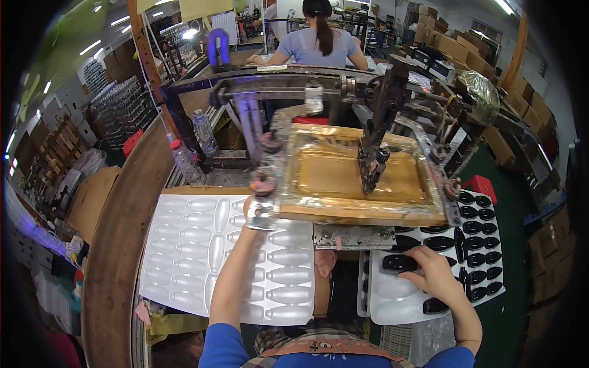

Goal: Placing small objects into a screen printing machine, operating the manual press, and removing the finished objects.

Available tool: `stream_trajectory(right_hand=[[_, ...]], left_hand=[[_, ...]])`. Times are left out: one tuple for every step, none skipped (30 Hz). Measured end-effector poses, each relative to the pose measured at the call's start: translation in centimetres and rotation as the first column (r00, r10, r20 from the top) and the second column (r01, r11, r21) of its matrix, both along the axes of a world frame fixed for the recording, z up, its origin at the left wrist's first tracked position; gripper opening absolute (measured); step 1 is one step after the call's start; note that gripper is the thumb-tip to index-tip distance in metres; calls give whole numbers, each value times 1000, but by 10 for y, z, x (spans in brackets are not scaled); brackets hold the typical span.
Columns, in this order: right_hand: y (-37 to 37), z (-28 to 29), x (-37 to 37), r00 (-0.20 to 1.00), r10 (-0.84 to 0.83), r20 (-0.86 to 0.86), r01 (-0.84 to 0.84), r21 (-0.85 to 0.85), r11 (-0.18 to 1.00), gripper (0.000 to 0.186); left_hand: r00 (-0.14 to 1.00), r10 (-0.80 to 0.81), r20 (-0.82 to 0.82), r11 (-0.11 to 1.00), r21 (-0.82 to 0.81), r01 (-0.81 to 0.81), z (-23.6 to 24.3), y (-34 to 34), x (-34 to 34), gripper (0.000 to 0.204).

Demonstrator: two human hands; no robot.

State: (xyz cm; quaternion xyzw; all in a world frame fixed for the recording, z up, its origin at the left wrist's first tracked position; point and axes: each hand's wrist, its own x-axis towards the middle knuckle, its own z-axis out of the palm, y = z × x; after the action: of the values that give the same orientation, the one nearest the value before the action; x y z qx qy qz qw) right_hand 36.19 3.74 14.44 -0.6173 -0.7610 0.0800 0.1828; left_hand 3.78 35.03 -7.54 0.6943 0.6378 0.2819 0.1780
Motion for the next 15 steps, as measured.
stream_trajectory(right_hand=[[-3, 4, 3, 1000, -3, -3, 3, -1, 1000, 41], [-7, 9, 7, 986, -143, -89, 136, -86, 987, 44], [-8, 13, 8, 950, -269, -160, 241, -177, 954, 47], [-11, 11, 18, 934, -274, -227, 251, -126, 960, 52], [-10, 9, 23, 892, -300, -339, 293, -71, 953, 52], [-5, 7, 26, 916, -219, -337, 249, 48, 967, 55], [1, 8, 28, 936, -137, -324, 199, 166, 966, 59], [1, 15, 29, 920, -155, -361, 180, 37, 983, 61], [5, 17, 29, 920, -159, -358, 185, 38, 982, 61], [12, 13, 27, 917, -117, -381, 148, 53, 988, 60], [21, 10, 26, 912, -74, -403, 111, 69, 991, 60], [31, 7, 23, 904, -60, -423, 89, 49, 995, 59], [41, 5, 18, 882, -76, -465, 105, 36, 994, 56], [53, 1, 11, 879, -53, -475, 105, 83, 991, 54], [63, -3, 8, 876, -35, -481, 112, 131, 985, 52]], left_hand=[[998, -23, 55, 1000, 3, 23, 1, -3, -7, 17], [993, -44, 109, 999, 6, 44, 3, -7, -15, 17], [985, -50, 165, 999, 14, 48, 38, 24, 7, 17], [971, -88, 222, 996, 19, 86, 27, -3, -12, 17], [953, -124, 278, 992, 24, 122, 34, 19, 2, 16], [933, -144, 329, 989, 32, 141, 33, 3, 0, 16], [911, -163, 379, 986, 41, 160, 37, 1, 9, 16], [885, -182, 429, 983, 51, 177, 43, 1, 13, 16], [853, -204, 481, 978, 64, 198, 51, 1, 25, 16], [820, -221, 528, 974, 76, 214, 56, -6, 36, 16], [783, -238, 574, 969, 89, 230, 65, -1, 55, 16], [746, -252, 616, 965, 101, 243, 67, -8, 63, 16], [703, -267, 659, 960, 118, 255, 77, -6, 69, 16], [658, -281, 698, 955, 135, 265, 86, -6, 78, 16], [606, -299, 737, 948, 153, 281, 91, -8, 76, 17]])
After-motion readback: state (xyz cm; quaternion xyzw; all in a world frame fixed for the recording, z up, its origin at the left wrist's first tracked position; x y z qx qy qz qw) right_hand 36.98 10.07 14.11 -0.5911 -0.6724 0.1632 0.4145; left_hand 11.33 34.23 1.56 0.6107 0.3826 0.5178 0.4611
